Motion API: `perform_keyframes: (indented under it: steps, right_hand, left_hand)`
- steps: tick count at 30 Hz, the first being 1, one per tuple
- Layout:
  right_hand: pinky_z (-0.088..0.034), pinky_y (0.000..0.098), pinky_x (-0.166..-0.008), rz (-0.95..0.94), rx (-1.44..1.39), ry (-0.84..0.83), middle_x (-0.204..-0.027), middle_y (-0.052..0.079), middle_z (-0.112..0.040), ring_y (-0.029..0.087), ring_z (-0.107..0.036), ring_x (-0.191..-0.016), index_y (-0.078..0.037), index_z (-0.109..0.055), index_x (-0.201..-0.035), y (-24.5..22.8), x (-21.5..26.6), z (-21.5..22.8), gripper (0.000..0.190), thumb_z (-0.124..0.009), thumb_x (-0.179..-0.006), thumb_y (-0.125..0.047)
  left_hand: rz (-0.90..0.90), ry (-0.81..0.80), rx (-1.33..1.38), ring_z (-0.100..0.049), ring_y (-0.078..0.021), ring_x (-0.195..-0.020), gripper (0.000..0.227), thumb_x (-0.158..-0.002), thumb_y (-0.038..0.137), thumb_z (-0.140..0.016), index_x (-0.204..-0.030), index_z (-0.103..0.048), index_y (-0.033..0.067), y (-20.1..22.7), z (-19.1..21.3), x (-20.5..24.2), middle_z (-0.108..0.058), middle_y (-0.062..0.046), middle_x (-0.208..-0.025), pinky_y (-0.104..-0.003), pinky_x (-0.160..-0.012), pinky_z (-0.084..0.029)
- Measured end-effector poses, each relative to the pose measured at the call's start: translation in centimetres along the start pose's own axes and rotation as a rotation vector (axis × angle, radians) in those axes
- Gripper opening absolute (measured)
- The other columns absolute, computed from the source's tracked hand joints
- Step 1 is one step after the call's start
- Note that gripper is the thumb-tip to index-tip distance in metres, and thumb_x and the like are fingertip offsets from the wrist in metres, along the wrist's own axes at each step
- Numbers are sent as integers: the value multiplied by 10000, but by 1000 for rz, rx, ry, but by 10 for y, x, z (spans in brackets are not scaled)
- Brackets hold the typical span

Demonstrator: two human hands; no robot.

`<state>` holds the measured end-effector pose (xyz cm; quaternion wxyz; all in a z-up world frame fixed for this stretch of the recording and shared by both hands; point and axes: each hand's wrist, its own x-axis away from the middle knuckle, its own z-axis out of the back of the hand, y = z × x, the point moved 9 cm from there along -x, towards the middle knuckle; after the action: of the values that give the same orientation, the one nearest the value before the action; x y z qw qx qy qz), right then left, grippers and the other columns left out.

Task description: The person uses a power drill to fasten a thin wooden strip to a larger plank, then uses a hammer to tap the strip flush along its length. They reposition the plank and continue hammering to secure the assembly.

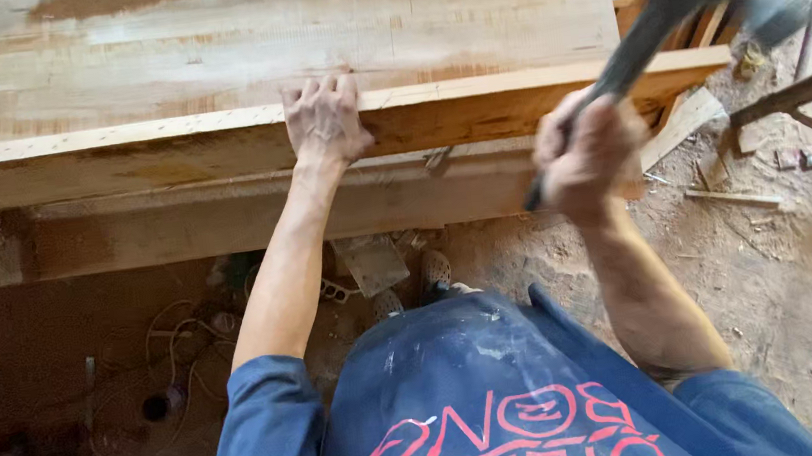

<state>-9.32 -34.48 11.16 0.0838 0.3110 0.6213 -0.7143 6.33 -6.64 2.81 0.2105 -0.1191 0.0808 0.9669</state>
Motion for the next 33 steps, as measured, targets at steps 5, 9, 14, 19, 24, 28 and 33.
perform_keyframes:
  steps: [5,9,14,19,24,28,33]
  right_hand:
    - [-388,252,-337,-567,470,-278,-594,-20,-530,82,-480,-445,-98,-553,-811,59,54,-26,459,-464,-1092,-450]
    - [-376,254,-280,-562,322,-35,-635,-49,-521,78,-440,-412,-146,-559,-920,28,43,45,330,-389,-1084,-378]
    - [-362,273,-403,15,369,138,-615,-35,-429,90,-419,-463,-139,-504,-863,-10,20,44,488,-296,-1191,-435]
    - [-385,254,-333,-615,556,-215,-575,-39,-493,72,-455,-435,-98,-567,-846,56,59,7,531,-379,-1102,-523]
    - [-374,271,-326,-344,235,-41,-648,-23,-496,87,-442,-447,-102,-535,-940,13,39,27,458,-374,-1117,-492]
    - [-339,291,-355,-203,467,-113,-554,10,-449,101,-413,-409,-113,-519,-883,22,34,-13,416,-373,-1137,-408]
    - [-378,262,-312,-598,389,-272,-626,-7,-545,82,-464,-434,-124,-541,-827,68,56,-31,479,-363,-1133,-447]
  left_hand:
    - [51,-171,5,-669,-289,-1077,524,-727,242,-868,-1189,-673,90,-5,-22,2,-718,-123,-1152,-470,-963,-467]
    - [-11,-27,-60,-677,-273,-1070,669,-626,197,-846,-1258,-658,79,3,-9,5,-723,-91,-1130,-440,-890,-499]
    - [10,-217,-43,-671,-286,-1035,626,-612,352,-925,-1117,-666,89,30,-30,-17,-699,-125,-1160,-464,-877,-523]
    - [-65,-113,18,-667,-280,-1090,596,-630,346,-929,-1104,-671,93,62,-27,-24,-708,-122,-1141,-451,-955,-531]
    - [-47,-93,87,-663,-293,-1054,555,-576,224,-886,-1074,-671,106,58,-22,-21,-704,-114,-1123,-461,-898,-516]
    - [-51,-77,109,-660,-294,-1082,482,-613,167,-836,-1057,-662,97,57,-24,-19,-703,-117,-1126,-435,-924,-514]
    - [-52,-107,39,-666,-296,-1020,536,-594,191,-838,-1080,-644,72,56,-34,-23,-699,-135,-1084,-429,-867,-529]
